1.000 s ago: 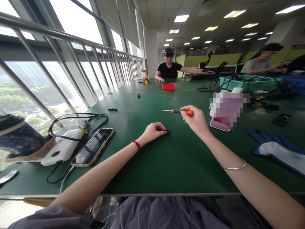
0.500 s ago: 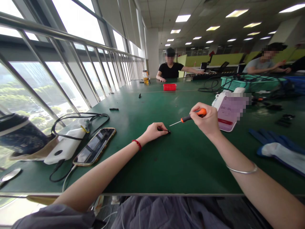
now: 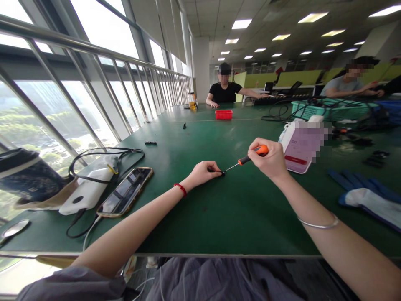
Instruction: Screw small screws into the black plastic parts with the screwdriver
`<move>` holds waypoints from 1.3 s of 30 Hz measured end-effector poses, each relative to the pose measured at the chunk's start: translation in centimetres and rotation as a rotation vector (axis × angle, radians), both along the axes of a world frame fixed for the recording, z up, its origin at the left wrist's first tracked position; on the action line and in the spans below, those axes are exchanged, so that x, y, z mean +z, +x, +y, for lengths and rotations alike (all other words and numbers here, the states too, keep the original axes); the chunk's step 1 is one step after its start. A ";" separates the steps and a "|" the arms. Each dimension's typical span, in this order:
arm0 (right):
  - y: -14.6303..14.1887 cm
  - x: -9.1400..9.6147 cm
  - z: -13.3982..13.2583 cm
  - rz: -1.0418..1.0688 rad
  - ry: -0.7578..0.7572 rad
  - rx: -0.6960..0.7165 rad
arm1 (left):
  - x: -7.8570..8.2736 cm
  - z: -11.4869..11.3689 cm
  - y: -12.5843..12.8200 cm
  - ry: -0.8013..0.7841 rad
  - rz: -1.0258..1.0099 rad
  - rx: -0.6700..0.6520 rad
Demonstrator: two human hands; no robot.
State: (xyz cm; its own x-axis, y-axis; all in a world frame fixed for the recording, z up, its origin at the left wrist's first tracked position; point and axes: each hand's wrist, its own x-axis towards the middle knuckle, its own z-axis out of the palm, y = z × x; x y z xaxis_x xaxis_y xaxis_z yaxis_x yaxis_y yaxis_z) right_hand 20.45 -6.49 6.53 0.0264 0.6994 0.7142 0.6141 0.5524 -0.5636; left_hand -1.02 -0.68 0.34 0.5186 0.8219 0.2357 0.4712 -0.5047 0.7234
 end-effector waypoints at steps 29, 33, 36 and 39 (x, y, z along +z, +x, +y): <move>-3.5 6.7 3.6 -0.558 -0.300 -0.013 | -0.1 0.1 0.2 0.180 0.118 0.112; -2.7 6.4 3.1 -0.567 -0.343 0.039 | -0.2 0.1 0.3 0.182 0.111 0.119; -2.7 6.3 2.5 -0.602 -0.317 -0.043 | -0.3 0.1 0.3 0.170 0.098 0.118; -2.8 6.2 2.2 -0.614 -0.270 -0.064 | -0.4 0.1 0.3 0.140 0.072 0.117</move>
